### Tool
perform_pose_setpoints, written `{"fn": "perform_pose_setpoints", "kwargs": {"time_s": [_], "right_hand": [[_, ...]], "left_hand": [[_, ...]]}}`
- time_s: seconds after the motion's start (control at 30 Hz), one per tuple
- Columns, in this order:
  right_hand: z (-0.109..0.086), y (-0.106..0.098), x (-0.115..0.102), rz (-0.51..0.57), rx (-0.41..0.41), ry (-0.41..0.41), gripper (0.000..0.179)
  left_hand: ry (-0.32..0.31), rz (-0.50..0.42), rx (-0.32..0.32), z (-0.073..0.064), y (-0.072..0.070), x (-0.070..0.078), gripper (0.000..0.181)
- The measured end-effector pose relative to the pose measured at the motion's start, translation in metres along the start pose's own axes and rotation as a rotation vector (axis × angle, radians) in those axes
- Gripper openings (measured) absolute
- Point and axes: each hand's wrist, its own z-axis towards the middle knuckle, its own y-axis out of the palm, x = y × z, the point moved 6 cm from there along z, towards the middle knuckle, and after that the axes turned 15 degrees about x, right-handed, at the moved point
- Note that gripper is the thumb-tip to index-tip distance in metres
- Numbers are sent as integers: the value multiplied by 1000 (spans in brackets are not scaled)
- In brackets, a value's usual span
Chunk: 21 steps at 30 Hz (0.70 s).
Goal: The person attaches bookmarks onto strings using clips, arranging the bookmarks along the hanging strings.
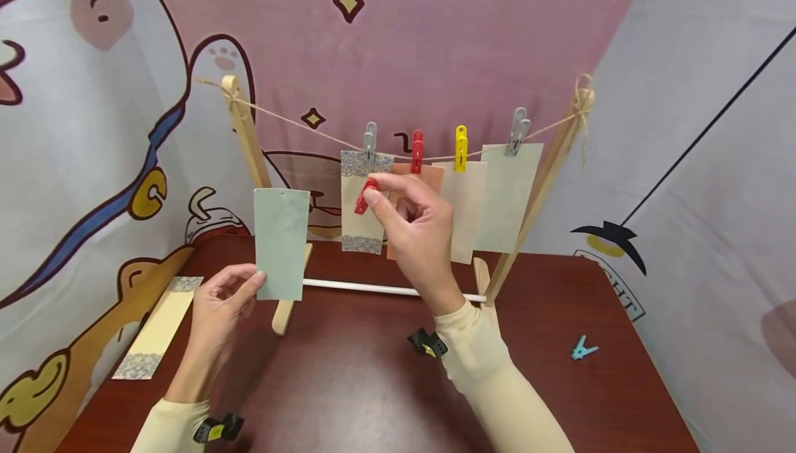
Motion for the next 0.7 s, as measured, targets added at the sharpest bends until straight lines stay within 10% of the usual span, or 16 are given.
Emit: {"fn": "perform_pose_setpoints", "kwargs": {"time_s": [0.7], "right_hand": [[24,29,-11,50,8,-108,18]], "left_hand": [[22,-25,-39,6,25,1,16]]}}
